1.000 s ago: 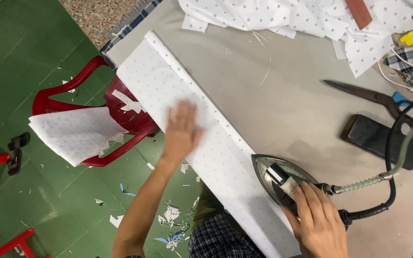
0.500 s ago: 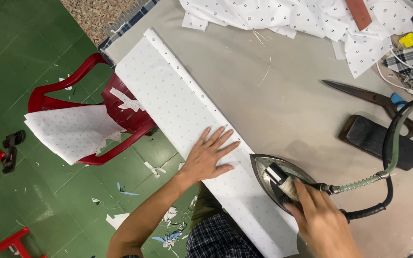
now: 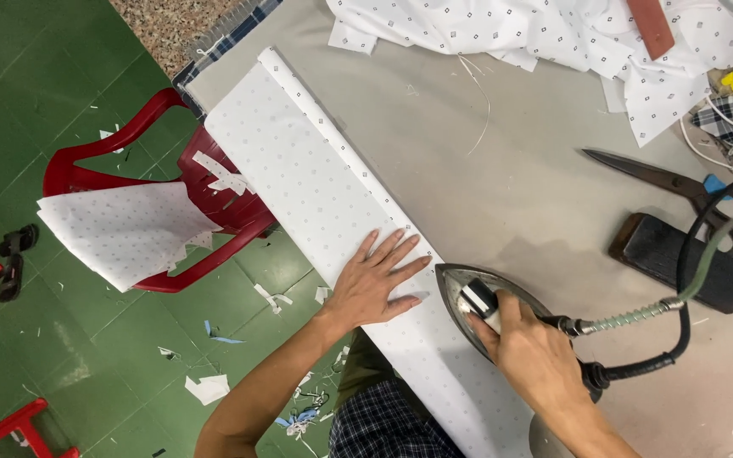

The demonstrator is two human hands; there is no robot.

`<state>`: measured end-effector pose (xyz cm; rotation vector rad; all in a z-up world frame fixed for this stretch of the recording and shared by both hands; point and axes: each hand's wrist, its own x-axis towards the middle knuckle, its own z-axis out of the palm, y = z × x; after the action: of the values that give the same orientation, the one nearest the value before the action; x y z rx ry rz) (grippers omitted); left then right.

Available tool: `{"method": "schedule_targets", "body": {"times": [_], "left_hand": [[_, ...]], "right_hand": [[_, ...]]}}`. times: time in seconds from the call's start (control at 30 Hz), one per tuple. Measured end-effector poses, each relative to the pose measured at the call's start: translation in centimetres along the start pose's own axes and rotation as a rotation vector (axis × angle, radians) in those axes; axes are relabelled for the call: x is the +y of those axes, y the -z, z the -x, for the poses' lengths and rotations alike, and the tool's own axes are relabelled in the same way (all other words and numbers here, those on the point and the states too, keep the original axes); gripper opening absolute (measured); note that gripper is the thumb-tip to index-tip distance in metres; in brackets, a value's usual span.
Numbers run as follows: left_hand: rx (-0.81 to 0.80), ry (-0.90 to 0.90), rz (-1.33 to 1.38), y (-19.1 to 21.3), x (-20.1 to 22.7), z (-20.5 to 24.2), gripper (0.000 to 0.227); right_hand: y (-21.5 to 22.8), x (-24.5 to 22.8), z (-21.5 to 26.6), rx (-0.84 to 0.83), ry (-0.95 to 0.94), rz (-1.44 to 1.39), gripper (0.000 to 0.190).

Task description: The person irons a long, white piece of patterned fabric on a work table. They use a steam iron to press the fabric, frequently adjusting its position with their hands and using a black rectangular tool to smooth the material.

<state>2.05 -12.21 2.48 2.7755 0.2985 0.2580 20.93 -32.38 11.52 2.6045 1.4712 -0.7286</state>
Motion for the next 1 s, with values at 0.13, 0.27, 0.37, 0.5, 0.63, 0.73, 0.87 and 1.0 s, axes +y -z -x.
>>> {"method": "schedule_targets", "body": {"times": [0.13, 0.27, 0.37, 0.5, 0.63, 0.73, 0.87, 1.0], "left_hand": [[-0.134, 0.058, -0.023, 0.8, -1.8, -1.0, 0.065], [-0.315, 0.135, -0.109, 2.6, -6.8, -2.6, 0.07], [0.013, 0.032, -0.15, 2.0, -10.0, -1.9, 0.061], [0.04, 0.026, -0.176, 2.1, -10.2, -1.9, 0.061], [0.03, 0.039, -0.157, 2.0, -10.2, -1.8, 0.061], [0.035, 0.038, -0.158, 2.1, -10.0, -1.9, 0.061], [0.024, 0.027, -0.205, 1.8, -9.5, -1.6, 0.061], [-0.248, 0.036, -0.171, 2.0, -6.3, -1.3, 0.071]], "right_hand": [[0.2, -1.1, -1.4, 0.043, 0.043, 0.048, 0.058], [-0.6, -0.8, -1.8, 0.111, 0.06, 0.044, 0.053], [0.0, -0.7, -1.2, 0.385, 0.201, 0.118, 0.063], [1.6, -1.0, 2.3, 0.697, 0.36, 0.261, 0.052], [-0.7, 0.9, 5.8, 0.642, 0.383, 0.385, 0.052], [-1.7, 1.1, 5.8, 0.735, 0.379, 0.456, 0.04], [-2.4, 1.6, 5.7, 0.659, 0.328, 0.508, 0.05], [0.8, 0.2, 3.3, 0.562, 0.303, 0.422, 0.072]]}}
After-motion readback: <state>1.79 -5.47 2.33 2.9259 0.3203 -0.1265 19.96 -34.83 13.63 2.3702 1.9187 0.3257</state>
